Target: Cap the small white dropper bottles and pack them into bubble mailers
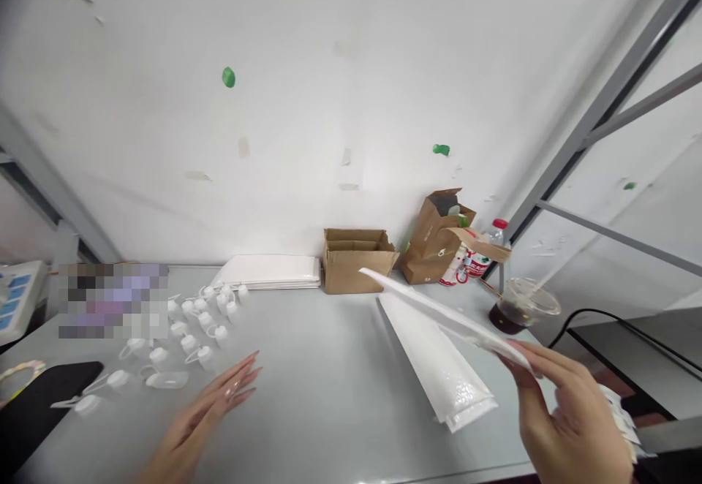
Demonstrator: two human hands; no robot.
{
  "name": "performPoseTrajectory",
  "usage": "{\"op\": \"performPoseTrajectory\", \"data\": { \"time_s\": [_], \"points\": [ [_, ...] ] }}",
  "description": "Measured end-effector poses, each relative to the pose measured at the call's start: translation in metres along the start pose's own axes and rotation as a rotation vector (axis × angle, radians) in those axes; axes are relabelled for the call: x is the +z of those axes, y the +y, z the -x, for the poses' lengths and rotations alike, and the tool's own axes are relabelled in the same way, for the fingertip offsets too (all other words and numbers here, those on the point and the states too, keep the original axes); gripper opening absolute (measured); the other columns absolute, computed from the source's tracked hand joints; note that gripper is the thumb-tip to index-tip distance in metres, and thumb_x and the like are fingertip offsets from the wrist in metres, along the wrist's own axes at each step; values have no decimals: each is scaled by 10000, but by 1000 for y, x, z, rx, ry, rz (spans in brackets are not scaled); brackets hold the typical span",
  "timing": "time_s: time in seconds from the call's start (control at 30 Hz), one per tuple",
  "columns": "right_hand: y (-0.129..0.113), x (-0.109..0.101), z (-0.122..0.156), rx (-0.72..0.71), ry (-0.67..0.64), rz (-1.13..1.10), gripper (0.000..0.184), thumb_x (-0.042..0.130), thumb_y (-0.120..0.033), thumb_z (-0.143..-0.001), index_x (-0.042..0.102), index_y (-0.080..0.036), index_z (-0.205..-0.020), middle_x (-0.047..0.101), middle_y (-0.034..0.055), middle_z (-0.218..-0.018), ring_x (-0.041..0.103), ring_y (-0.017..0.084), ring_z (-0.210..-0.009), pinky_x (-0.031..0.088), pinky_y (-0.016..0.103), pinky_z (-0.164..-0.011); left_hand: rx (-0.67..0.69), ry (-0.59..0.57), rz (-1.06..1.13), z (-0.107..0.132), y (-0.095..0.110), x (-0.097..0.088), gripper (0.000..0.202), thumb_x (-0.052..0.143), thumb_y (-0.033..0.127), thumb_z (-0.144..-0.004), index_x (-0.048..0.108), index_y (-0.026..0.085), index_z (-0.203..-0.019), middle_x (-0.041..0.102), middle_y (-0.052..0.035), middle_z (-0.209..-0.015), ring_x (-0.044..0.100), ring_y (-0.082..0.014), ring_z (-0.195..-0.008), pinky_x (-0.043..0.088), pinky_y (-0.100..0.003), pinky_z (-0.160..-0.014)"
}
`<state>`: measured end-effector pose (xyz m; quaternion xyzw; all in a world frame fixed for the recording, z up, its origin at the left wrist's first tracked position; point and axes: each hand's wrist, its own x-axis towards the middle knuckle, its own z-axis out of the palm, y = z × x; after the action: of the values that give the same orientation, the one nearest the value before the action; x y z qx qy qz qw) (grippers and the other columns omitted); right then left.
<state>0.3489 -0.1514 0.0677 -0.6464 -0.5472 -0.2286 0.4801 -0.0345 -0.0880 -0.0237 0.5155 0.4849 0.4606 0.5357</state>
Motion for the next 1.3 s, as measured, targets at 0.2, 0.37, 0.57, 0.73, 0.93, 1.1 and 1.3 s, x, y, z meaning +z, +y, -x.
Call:
{"op": "performPoseTrajectory", "data": {
  "time_s": [0.2, 0.37, 0.57, 0.73, 0.93, 1.1, 1.3],
  "points": [
    [54, 31, 56, -388, -82, 105, 182, 409, -179, -884, 560, -183, -985, 637, 106, -974, 613, 229, -965, 517, 398, -792, -29, -31, 24, 1, 10, 9, 457, 537, 550, -759, 683, 216, -1035, 535, -58, -1306, 516, -293, -1166, 480, -392, -944],
    [93, 40, 81, -484, -265, 213, 212, 389, -131, -878, 534, -154, -1031, 606, 146, -1074, 595, 229, -990, 516, 382, -801, -44, -55, 12, 2, 14, 11, 458, 545, 567, -741, 700, 225, -1003, 564, -56, -1272, 519, -312, -1158, 477, -419, -940],
    [87, 35, 79, -479, -317, 320, 316, 357, -124, -829, 478, -146, -1121, 599, 153, -1035, 585, 251, -905, 492, 401, -749, -26, -73, 12, -4, 12, 16, 454, 560, 580, -724, 709, 238, -981, 590, -63, -1237, 537, -315, -1137, 483, -429, -929],
    [66, 21, 71, -406, -352, 426, 561, 324, -16, -684, 441, -185, -1205, 587, 119, -1085, 577, 253, -897, 443, 406, -773, -46, -129, -6, -12, 6, 16, 463, 532, 576, -747, 686, 240, -1026, 554, -44, -1280, 506, -290, -1177, 466, -401, -950],
    [23, 18, 51, -406, -261, 338, 497, 346, -60, -748, 454, -213, -1208, 564, 132, -1081, 556, 280, -951, 430, 431, -785, -78, -183, -29, -17, 7, 13, 462, 536, 574, -743, 679, 247, -1038, 560, -38, -1273, 499, -281, -1185, 447, -399, -965],
    [-8, 59, 59, -416, -380, 389, 414, 498, -261, -819, 487, -256, -1232, 512, 129, -1255, 464, 337, -1156, 330, 528, -945, -70, -96, -53, -18, 19, 17, 439, 568, 574, -715, 704, 253, -982, 600, -41, -1228, 482, -284, -1200, 429, -404, -973],
    [15, 89, 71, -253, -403, 530, 443, 480, -256, -835, 471, -262, -1278, 503, 139, -1286, 446, 377, -1177, 352, 567, -914, -60, -128, -86, -23, 24, 19, 429, 570, 583, -706, 713, 272, -965, 616, -46, -1205, 500, -291, -1183, 426, -414, -973]
  ]
}}
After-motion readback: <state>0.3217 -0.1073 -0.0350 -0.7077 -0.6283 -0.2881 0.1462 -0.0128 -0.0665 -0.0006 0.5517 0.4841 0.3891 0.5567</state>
